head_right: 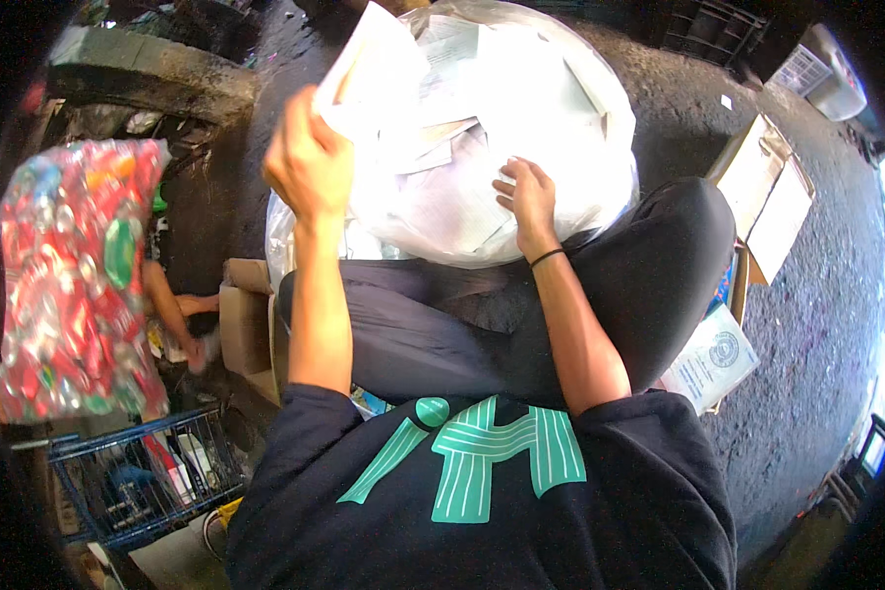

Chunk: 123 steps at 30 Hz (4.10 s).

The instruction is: The person sits cross-legged on the ground and repeatedly picks up sheets of paper from a large plastic bag, unfolds or flips them, and places them into a cardboard box. The person handles loose papers and a small booklet, moving items one at a time between the bag and the box.

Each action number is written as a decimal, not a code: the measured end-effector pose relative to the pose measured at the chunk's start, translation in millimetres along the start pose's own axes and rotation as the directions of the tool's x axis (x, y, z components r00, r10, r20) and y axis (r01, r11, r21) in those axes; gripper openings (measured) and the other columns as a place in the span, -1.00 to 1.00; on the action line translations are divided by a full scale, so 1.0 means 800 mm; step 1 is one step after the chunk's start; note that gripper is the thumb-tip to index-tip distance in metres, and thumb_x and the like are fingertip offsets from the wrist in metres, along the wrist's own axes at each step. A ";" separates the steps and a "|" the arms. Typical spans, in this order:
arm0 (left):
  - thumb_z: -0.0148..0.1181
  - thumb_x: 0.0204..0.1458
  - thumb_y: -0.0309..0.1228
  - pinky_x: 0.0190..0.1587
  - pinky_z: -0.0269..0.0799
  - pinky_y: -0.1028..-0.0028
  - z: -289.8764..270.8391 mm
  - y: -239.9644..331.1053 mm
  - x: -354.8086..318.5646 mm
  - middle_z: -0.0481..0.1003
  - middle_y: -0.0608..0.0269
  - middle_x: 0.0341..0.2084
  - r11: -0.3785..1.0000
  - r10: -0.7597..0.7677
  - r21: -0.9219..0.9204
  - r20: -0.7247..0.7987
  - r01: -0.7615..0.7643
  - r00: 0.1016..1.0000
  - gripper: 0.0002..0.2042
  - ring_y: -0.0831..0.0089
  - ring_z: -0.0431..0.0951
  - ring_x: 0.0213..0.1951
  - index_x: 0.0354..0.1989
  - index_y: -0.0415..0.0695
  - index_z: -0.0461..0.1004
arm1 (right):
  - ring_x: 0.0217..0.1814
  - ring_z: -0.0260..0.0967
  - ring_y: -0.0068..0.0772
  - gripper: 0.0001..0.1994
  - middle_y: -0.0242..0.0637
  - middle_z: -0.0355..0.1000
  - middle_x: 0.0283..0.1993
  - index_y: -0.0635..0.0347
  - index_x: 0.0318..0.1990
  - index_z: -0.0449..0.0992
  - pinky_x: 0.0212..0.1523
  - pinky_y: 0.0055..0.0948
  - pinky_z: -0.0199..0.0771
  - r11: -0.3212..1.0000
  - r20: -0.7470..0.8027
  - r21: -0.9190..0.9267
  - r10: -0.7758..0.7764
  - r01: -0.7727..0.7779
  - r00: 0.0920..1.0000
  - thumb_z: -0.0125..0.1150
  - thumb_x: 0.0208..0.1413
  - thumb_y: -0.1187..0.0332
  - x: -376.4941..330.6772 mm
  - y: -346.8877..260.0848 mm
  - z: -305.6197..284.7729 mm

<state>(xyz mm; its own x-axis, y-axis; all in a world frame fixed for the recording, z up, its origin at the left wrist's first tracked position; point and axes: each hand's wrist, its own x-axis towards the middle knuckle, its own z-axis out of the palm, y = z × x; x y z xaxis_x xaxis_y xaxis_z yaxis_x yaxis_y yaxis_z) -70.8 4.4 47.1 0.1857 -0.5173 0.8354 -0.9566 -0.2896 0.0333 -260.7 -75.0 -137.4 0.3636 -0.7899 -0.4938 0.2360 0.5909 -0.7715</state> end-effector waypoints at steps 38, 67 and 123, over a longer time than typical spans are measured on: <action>0.27 0.22 -0.47 -0.28 0.56 0.23 0.020 -0.009 0.060 0.63 0.04 -0.40 0.977 0.134 -0.199 0.317 -0.072 0.939 -0.88 0.07 0.69 -0.35 -0.22 -0.18 0.44 | -0.13 0.69 -0.06 -0.68 0.06 0.69 -0.17 0.36 -0.11 0.71 -0.05 -0.15 0.61 0.826 -0.385 -0.517 -0.459 0.224 0.801 0.46 0.10 0.27 0.017 -0.031 -0.040; 0.15 0.27 -0.30 0.36 0.10 -0.44 0.192 0.063 -0.170 0.07 -0.34 0.46 0.843 0.188 -0.445 0.771 0.303 0.609 -0.34 -0.21 0.17 0.47 0.55 0.15 0.09 | -0.38 0.54 -0.50 -0.66 -0.17 0.65 -0.20 0.40 -0.05 0.67 -0.31 -0.49 0.59 0.294 -0.311 -0.523 -0.940 0.800 0.141 0.25 0.41 0.20 -0.098 -0.275 -0.052; 0.32 0.12 -0.46 0.04 0.56 0.25 -0.016 -0.066 -0.107 0.62 0.03 -0.05 0.481 -0.792 -0.421 0.168 0.769 0.587 -0.71 0.23 0.61 0.04 0.02 -0.23 0.64 | -0.05 0.67 -0.01 -0.33 0.02 0.66 -0.16 0.38 0.03 0.62 0.05 -0.11 0.63 0.196 -0.608 -0.610 -0.737 -0.767 0.295 0.52 -0.03 -0.09 -0.249 -0.016 -0.486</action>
<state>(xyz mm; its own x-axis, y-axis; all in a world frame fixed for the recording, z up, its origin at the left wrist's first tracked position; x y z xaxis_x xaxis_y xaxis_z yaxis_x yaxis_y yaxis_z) -38.8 74.5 -19.0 0.9044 -0.2099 0.3716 -0.4115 -0.1978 0.8897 -686.4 11.5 -185.3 -0.6145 -0.7683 0.1791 -0.7828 0.6220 -0.0175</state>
